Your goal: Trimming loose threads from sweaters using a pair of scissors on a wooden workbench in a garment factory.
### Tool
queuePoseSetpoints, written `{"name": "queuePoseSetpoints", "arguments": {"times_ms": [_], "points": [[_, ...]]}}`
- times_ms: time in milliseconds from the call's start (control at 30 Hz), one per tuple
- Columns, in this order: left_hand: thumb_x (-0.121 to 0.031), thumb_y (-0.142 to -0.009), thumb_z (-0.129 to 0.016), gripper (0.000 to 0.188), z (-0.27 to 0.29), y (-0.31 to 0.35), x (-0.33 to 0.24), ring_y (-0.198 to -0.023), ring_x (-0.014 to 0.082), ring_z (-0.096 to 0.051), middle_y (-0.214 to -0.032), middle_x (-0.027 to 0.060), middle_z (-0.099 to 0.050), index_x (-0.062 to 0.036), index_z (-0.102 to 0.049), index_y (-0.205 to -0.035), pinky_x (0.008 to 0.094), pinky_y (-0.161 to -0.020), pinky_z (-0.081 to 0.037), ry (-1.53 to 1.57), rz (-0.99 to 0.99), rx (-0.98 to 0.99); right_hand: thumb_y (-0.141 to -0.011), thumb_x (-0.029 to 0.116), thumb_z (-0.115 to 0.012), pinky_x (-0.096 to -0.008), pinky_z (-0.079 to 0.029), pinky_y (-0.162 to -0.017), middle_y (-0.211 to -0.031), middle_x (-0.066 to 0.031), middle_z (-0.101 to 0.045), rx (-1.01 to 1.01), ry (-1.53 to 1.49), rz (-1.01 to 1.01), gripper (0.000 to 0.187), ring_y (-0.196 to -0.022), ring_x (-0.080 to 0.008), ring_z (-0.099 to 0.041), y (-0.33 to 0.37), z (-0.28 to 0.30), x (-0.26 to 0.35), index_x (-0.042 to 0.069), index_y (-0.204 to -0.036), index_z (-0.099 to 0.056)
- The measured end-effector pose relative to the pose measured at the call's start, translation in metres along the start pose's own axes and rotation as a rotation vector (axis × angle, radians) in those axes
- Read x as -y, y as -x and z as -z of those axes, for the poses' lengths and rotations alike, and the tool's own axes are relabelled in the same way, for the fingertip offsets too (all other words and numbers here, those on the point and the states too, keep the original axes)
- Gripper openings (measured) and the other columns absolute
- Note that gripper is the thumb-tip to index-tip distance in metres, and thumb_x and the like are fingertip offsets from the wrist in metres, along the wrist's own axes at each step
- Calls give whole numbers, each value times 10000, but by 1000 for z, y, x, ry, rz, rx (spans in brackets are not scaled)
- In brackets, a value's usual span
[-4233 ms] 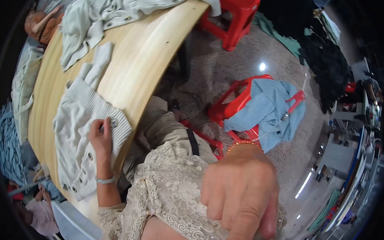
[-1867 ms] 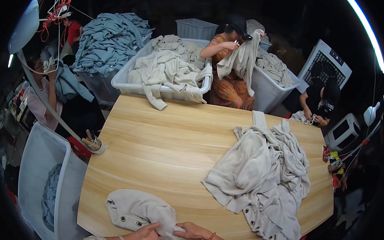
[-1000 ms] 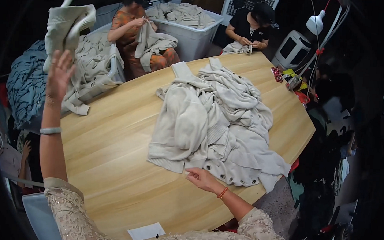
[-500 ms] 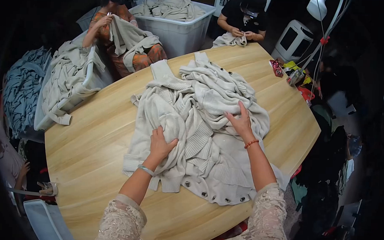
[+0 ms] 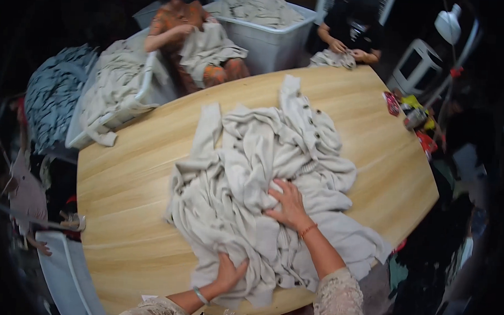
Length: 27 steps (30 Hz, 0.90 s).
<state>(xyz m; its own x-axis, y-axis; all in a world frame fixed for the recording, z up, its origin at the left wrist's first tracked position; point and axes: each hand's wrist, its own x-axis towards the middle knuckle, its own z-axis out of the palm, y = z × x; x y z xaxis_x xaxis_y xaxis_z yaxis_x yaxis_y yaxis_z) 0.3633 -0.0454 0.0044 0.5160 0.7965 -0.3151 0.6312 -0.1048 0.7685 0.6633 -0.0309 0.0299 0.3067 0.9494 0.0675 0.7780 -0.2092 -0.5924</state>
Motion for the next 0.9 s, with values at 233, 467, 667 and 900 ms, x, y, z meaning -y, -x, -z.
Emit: {"name": "queuePoseSetpoints", "arguments": {"times_ms": [233,467,667,900], "points": [[-518,-829,-667,809,-41,84,-69,-1000,492,-574,-1106,368,-556,149,-442,-1227,446,-916,-465,66,45,189,-574,330,-851,-520,-252,-1086,-1431,-46,-412,216,-135,155,643,-1307,-383,-319,21,73,6,195,-1170,-649],[-731,-838,-485,861,-83,54,-107,-561,389,-626,-544,242,-578,82,-611,-587,498,-609,-482,172,161,195,-588,193,-827,-464,-314,-1081,-1444,-67,-425,202,-16,332,638,-1301,-362,-370,-12,49,-18,177,-1192,-622],[-436,-813,-718,657,-99,35,-90,-964,221,-598,-1055,170,-635,81,-529,-1171,383,-831,-488,523,13,625,-734,177,-729,-576,-231,-1119,-1476,-103,-392,44,341,107,585,-1352,-378,-336,8,34,-3,201,-1298,-576],[-237,-719,-788,634,75,32,-19,-1136,357,-505,-1236,176,-533,-100,-541,-1287,455,-952,-402,-168,-508,-104,-714,266,-798,-478,-332,-1055,-1399,-208,-449,-290,-12,-122,785,-1245,-392,-443,144,25,72,34,-1381,-456]]}}
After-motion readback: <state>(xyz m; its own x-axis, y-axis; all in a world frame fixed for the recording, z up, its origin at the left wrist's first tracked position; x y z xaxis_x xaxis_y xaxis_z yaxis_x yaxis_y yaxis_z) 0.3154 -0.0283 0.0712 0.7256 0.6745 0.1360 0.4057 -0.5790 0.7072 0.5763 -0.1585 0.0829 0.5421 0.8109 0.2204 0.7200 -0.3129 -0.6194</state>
